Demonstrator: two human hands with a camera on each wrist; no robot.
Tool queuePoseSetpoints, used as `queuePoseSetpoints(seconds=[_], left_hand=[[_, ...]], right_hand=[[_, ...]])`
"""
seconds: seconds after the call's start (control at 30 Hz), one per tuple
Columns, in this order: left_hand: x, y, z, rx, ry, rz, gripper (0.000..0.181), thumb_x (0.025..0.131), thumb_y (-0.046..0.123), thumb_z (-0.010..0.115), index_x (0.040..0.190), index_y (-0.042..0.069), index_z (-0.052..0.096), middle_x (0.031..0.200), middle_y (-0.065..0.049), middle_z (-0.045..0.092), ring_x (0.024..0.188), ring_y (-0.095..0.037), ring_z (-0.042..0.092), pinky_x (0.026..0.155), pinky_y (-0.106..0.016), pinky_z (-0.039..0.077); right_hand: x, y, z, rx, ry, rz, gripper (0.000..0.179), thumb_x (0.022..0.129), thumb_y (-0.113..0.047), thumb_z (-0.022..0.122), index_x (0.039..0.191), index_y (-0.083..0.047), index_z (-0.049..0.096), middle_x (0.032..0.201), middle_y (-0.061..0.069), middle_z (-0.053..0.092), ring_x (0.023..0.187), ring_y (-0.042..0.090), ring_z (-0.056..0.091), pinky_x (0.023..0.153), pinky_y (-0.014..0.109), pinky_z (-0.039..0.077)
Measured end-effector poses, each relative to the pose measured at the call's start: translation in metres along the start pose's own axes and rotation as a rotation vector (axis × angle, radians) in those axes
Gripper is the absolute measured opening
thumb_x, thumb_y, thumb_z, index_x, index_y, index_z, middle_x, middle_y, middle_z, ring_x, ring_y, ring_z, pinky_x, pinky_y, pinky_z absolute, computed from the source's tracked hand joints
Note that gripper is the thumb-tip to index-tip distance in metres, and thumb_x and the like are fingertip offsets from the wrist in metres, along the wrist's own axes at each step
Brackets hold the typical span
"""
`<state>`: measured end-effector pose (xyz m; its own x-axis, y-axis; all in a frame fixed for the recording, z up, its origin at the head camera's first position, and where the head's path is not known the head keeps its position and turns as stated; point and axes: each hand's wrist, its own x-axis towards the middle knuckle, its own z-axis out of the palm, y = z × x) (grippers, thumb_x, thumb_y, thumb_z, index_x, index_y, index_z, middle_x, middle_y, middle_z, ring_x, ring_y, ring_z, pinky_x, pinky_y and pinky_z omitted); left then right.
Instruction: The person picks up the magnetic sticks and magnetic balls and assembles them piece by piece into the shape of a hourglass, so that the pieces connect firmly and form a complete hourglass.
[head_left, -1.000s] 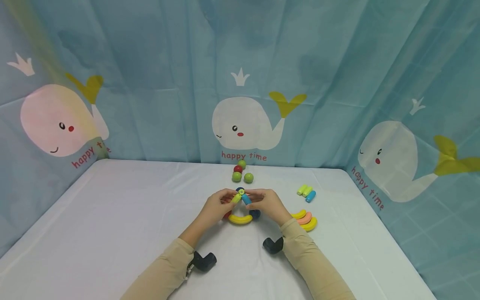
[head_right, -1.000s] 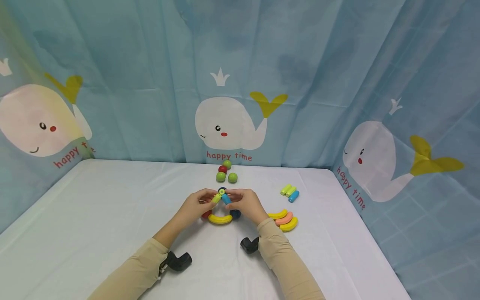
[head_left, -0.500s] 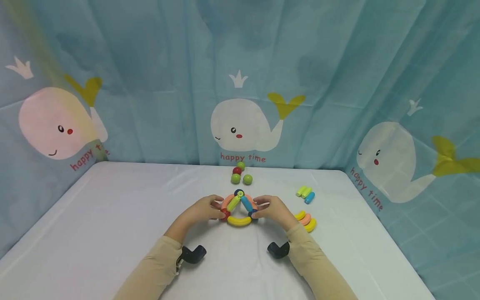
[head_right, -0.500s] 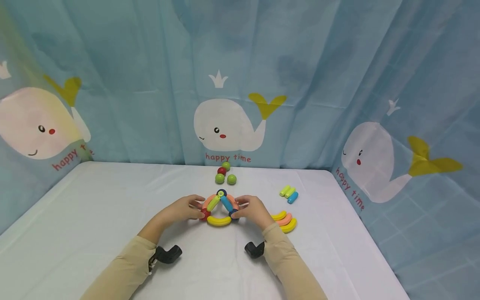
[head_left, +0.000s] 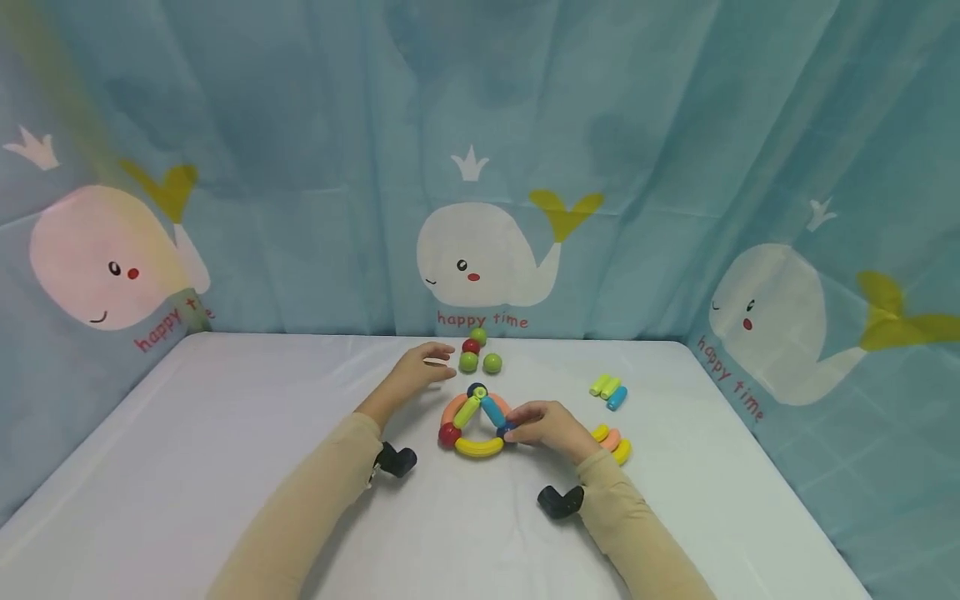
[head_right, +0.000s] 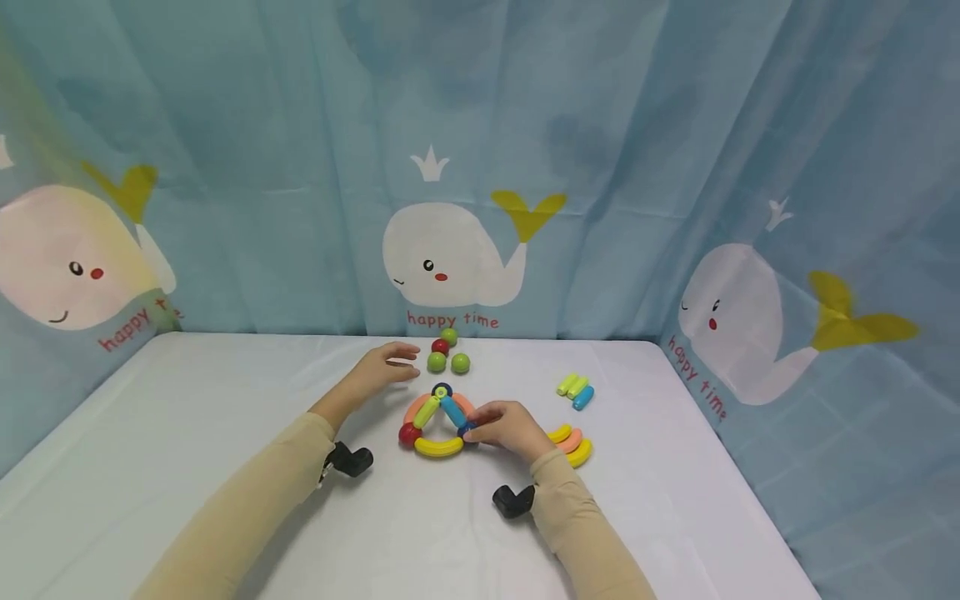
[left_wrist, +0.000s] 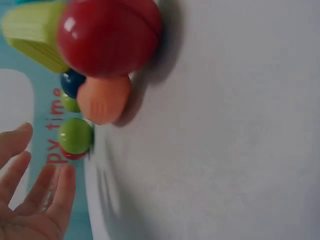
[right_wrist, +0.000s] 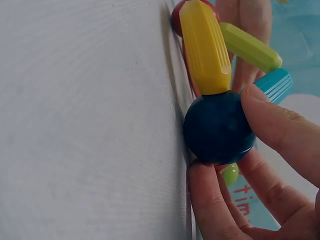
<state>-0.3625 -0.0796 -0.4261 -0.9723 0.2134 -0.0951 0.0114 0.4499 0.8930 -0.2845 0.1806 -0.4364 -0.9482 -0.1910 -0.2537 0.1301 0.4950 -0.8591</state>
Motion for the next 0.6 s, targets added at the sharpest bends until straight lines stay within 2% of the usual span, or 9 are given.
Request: queuePoseSetpoints(seconds=[0.1,0.23,0.4,0.6], left_hand=[[0.015,-0.002,0.006,-0.013,-0.013,-0.033,0.052,0.093,0.021,0.07,0.141,0.014,0.053,0.145,-0.013,0.052,0.13,-0.032,0.055,0.105,-0.044,0.05],[0.028,-0.007,0.011,0.001,-0.026,-0.064,0.051,0.091,0.022,0.071,0.139,0.016,0.054,0.146,-0.013,0.052,0.127,-0.031,0.056,0.104,-0.043,0.051],[0.036,-0.008,0.014,0.049,-0.042,-0.066,0.051,0.091,0.023,0.072,0.138,0.017,0.056,0.144,-0.013,0.052,0.123,-0.03,0.058,0.104,-0.042,0.051],[0.042,0.001,0.016,0.145,-0.063,-0.053,0.05,0.091,0.023,0.072,0.139,0.017,0.057,0.141,-0.011,0.056,0.114,-0.026,0.063,0.1,-0.04,0.053]], right_hand=[[-0.001,0.003,0.002,0.002,-0.005,-0.01,0.036,0.079,-0.022,0.084,0.111,-0.011,0.073,0.105,0.002,0.071,0.089,0.014,0.064,0.084,0.03,0.056],[-0.001,0.006,0.005,0.015,-0.016,-0.034,0.035,0.079,-0.021,0.083,0.111,-0.01,0.072,0.104,0.002,0.072,0.088,0.013,0.064,0.082,0.028,0.056],[-0.001,0.005,0.006,0.029,-0.011,-0.015,0.036,0.078,-0.023,0.085,0.11,-0.01,0.073,0.105,0.003,0.072,0.087,0.013,0.065,0.082,0.029,0.057],[-0.001,0.003,0.002,0.023,0.004,-0.029,0.035,0.078,-0.024,0.085,0.108,-0.01,0.073,0.105,0.003,0.073,0.087,0.013,0.065,0.081,0.029,0.057]])
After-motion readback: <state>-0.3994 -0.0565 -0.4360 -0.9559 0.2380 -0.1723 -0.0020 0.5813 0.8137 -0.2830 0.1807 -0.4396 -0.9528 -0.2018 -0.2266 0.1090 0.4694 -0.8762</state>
